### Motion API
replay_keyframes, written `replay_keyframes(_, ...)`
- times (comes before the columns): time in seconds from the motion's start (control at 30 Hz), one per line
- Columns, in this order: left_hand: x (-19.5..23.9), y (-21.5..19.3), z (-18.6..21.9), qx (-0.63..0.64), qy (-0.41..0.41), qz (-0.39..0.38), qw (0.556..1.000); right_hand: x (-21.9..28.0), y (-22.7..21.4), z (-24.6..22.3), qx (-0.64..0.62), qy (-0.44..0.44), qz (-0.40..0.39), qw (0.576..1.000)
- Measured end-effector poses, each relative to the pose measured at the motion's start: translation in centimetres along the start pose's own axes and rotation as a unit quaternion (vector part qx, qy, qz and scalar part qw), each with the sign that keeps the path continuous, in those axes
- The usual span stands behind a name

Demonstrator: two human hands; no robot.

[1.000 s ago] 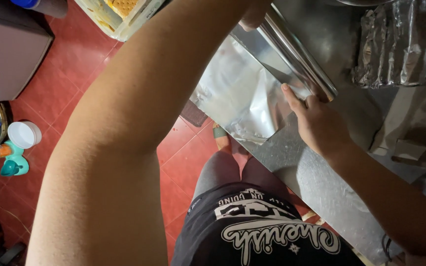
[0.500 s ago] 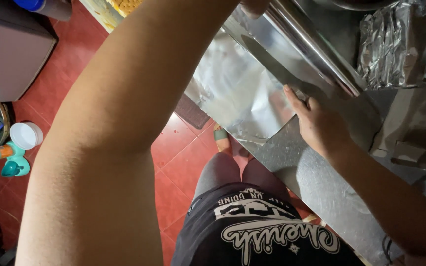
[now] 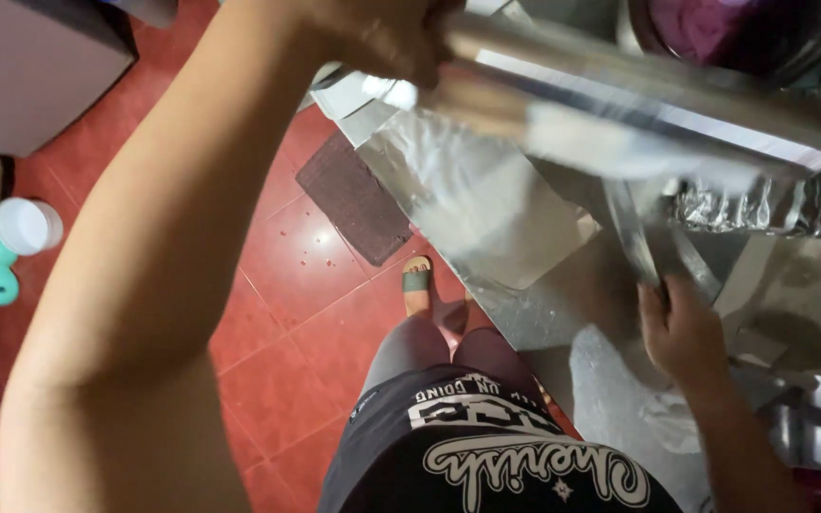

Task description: Cutting a large sheet of food into smaller rectangular portions and wrapping each individually in aluminum foil.

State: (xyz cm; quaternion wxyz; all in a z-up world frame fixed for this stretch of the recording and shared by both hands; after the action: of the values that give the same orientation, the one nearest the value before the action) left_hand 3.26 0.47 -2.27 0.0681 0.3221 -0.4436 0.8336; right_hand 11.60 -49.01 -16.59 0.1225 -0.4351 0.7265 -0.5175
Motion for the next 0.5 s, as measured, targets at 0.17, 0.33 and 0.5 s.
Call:
replay_keyframes(0.17,4.0,5.8,1.5,-0.103,0.009,-0.01,0.995,4.1,1.3,3.0,0.001,0.072,0.009,0.997)
replay_keyframes(0.33,7.4,11.7,7.5,-0.123,0.049,-0.057,0.99,5.1,4.9,10.7,0.331,-0.11,0.11,0.931)
replay_keyframes(0.5,6.4,17.5,10.8,-0.169,0.095,-0.05,0.98,2.2,-1.9,-0.3,0.08,0.219,-0.027,0.972)
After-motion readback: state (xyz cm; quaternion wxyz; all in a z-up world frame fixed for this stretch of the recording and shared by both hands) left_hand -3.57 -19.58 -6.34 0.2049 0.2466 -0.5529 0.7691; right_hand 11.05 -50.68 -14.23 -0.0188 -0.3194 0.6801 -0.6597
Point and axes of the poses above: each hand's wrist, its own x-axis away from the middle knuckle, its own y-axis out of the palm, z = x × y, the point moved 4 cm from there along -x, towards the middle knuckle, and after that the axes turned 4 degrees about -y, right-handed, at the moved point
